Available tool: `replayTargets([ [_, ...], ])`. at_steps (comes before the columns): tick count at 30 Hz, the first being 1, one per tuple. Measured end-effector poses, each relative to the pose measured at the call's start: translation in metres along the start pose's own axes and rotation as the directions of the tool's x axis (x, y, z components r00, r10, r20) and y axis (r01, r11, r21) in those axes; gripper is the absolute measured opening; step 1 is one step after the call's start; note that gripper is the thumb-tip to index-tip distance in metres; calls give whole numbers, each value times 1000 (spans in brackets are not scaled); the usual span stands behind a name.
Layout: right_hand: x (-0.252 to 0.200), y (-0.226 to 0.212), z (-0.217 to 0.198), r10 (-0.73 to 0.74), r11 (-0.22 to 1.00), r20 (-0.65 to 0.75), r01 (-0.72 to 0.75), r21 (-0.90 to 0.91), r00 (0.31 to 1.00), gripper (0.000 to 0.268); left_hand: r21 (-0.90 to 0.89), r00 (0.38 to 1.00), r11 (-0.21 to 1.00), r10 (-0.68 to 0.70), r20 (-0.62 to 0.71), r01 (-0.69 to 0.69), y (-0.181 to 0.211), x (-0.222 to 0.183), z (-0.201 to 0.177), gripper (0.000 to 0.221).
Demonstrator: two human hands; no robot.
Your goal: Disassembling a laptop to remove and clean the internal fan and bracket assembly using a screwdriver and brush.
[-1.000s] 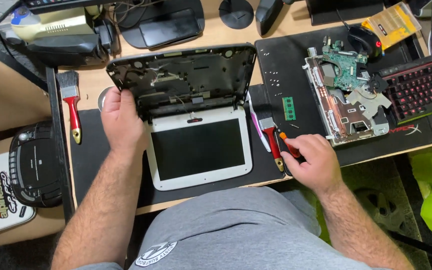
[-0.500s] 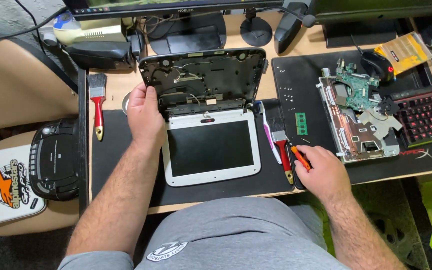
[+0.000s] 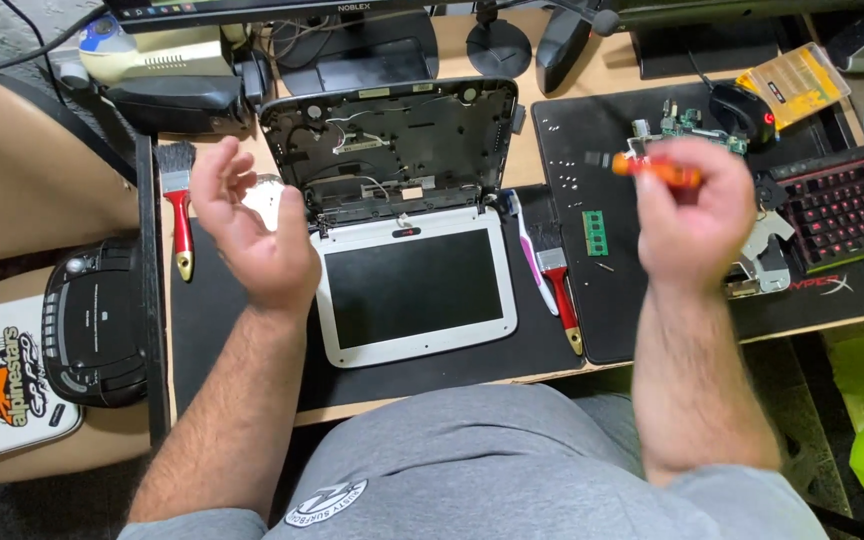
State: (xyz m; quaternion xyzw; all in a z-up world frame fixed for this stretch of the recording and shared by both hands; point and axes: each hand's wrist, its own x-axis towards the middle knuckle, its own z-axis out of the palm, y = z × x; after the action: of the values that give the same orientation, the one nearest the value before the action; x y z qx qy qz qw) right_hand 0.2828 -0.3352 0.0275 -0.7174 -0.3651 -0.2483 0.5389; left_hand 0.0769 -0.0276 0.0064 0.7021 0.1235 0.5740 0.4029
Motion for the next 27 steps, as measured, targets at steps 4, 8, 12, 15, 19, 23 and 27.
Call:
replayTargets([
  [4,25,24,35,2,986,5,-3,167,1000,32,-184,977,972,170,131,-145,10,-3,5,15],
  [8,24,53,62,118,990,-22,-116,80,993,30,-98,821,985,170,544,-139,4,-15,3,15],
  [12,8,74,67,109,994,-3,-109,-13,994,24,-101,648,977,200,735,-187,-4,-16,8,18],
  [15,6,87,67,162,987,21,-161,-18,987,24,-67,609,982,164,776,-178,-8,-18,7,19],
  [19,4,96,71,222,975,49,-223,14,974,24,-46,595,985,138,792,-167,-9,-20,6,22],
  [23,3,95,75,217,976,85,-214,-39,972,24,-66,617,986,146,774,-151,-11,-21,5,18],
  [27,3,94,77,244,969,89,-239,-66,966,26,-51,627,988,133,768,-147,-13,-23,5,17],
])
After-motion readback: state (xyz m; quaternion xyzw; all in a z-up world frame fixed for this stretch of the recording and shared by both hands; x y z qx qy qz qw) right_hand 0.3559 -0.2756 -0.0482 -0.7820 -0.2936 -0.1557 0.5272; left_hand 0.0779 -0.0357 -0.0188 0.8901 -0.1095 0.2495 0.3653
